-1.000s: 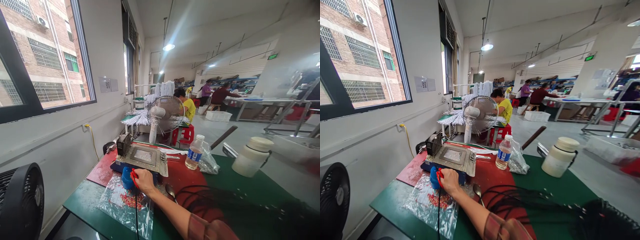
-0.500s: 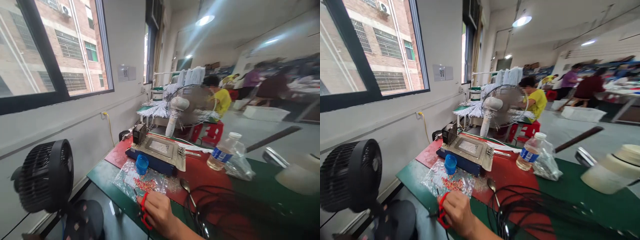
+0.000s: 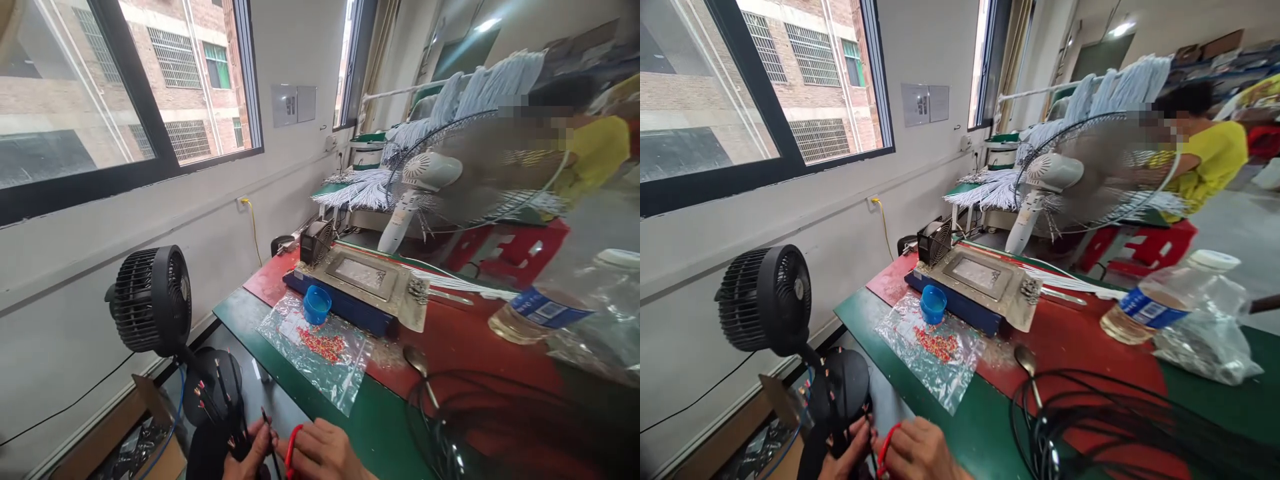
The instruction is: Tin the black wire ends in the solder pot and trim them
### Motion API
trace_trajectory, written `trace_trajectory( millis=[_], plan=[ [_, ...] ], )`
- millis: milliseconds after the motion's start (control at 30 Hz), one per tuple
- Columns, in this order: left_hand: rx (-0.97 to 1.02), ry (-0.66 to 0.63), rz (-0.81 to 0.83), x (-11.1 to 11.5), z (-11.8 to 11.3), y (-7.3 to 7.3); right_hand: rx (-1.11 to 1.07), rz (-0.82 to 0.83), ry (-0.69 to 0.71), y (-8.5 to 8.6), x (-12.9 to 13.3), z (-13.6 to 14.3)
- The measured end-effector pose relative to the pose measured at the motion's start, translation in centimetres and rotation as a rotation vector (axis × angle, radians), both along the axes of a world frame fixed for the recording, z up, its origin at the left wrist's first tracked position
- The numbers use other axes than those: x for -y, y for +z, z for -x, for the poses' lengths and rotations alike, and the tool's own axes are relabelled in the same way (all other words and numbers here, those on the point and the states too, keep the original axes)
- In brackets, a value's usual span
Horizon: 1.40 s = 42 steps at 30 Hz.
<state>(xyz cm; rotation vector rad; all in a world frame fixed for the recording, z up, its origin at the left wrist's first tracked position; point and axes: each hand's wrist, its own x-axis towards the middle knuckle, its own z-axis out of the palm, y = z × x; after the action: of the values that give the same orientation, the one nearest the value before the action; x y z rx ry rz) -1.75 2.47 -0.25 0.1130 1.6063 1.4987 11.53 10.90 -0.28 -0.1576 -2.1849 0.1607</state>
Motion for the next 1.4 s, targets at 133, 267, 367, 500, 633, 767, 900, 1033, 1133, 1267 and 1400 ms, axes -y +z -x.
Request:
trace_trajectory(
  millis=[133,267,367,500,633,767,900,1033,1133,1267,1400],
  plan=[
    [-0.023,0.043,0.016,0.3,0.6,-0.8,0.177,0.585,0.007,0.6,-0.1,-0.3],
    [-0.008,0.032,0.018,0.3,0.5,-0.6,0.479,1.177,0.234,1.8,-0.2,-0.7],
    [-0.011,0.044,0.010,0.2,0.3,-0.3,0.526,1.370,0.339,1.7,-0.2,-0.5],
    [0.002,0.053,0.021,0.3,0.2,-0.3,0.524,1.413,0.394,0.7,-0.3,-0.3],
    [-0.017,0.009,0.040,0.5,0.3,-0.6,0.485,1.464,0.489,-0.1,-0.2,-0.4],
    [0.023,0.001,0.021,0.6,0.4,-1.1,0.429,1.652,0.533,-0.6,0.1,-0.3],
    [0.047,-0.028,0.015,0.6,0.6,-1.7,0.429,1.720,0.575,-1.0,0.0,-0.2],
    [0.031,-0.017,0.029,0.6,0.4,-1.1,0.427,1.747,0.564,-1.1,0.0,-0.2],
    [0.011,0.001,0.042,0.6,0.2,-0.5,0.434,1.760,0.552,-1.1,0.0,-0.2],
    [0.038,-0.002,0.019,0.6,0.1,-0.7,0.422,1.803,0.556,-1.1,0.1,-0.1],
    [0.049,0.013,0.038,0.6,0.2,-0.8,0.391,1.814,0.564,-0.7,0.2,-0.2]
  ],
)
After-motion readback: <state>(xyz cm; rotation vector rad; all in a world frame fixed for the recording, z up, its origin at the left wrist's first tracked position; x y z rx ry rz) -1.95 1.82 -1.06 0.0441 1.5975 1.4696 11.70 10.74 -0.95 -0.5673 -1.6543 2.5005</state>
